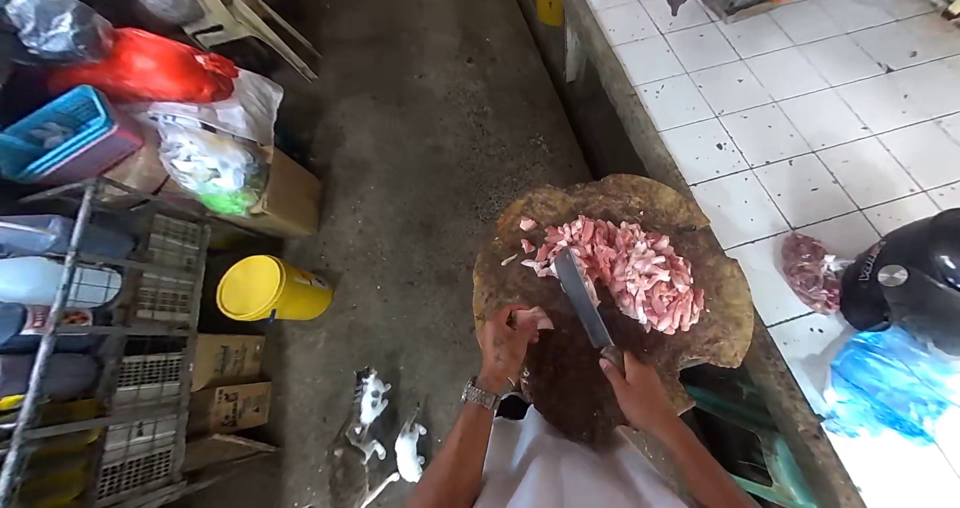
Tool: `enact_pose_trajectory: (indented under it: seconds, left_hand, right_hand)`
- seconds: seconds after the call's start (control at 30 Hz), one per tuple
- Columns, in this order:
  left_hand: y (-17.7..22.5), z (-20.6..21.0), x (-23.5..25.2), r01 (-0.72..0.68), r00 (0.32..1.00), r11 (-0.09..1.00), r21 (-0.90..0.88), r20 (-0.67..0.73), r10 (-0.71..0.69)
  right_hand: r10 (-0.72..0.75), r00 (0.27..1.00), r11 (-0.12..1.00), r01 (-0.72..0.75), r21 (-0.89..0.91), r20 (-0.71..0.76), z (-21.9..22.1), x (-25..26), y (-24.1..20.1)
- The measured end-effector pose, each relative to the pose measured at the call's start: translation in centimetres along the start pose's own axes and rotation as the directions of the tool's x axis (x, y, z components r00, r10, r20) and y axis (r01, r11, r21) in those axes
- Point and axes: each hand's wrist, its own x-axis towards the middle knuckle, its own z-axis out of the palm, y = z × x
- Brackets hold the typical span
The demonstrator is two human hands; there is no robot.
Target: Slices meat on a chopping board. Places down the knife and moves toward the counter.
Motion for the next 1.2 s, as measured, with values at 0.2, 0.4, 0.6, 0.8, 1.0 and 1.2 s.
enact_pose_trajectory:
  seconds: [0.2,0.4,0.6,0.8,1.0,1.2]
  left_hand:
    - [1.0,0.4,2.1,0.047,0.996,0.948,0.314,0.063,-0.071]
    - [-1.1,0.5,1.6,0.021,1.0,0.966,0.257,-0.013,-0.018]
    - [-1.1,0.7,1.1,0.043,0.997,0.955,0.293,-0.069,-0.024]
    - [-2.0,1.1,0.3,-0.031,0.987,0.98,0.196,-0.148,0.061]
    - [-1.6,1.1,0.8,0.048,0.989,0.969,0.243,-0.145,-0.013]
    - [-1.7,0.6,0.4,0.024,0.992,0.979,0.205,-0.125,0.002]
  right_hand:
    - [-0.205,0.952,0.977,0.213,0.008,-0.228,-0.3,-2.2,-2.5]
    - [-0.431,0.782,0.897,0.423,-0.125,-0.449,3.5,-4.1,-2.0]
    - [0.035,0.999,0.999,-0.035,0.036,0.0,0.1,-1.9,-1.1]
    - [-0.412,0.68,0.858,0.513,-0.007,-0.606,2.1,-4.3,-2.6]
    - [-0.001,0.995,0.987,0.018,-0.159,0.101,0.8,-1.4,-1.5]
    - [-0.288,0.858,0.932,0.354,0.082,-0.425,0.0,-3.4,-3.1]
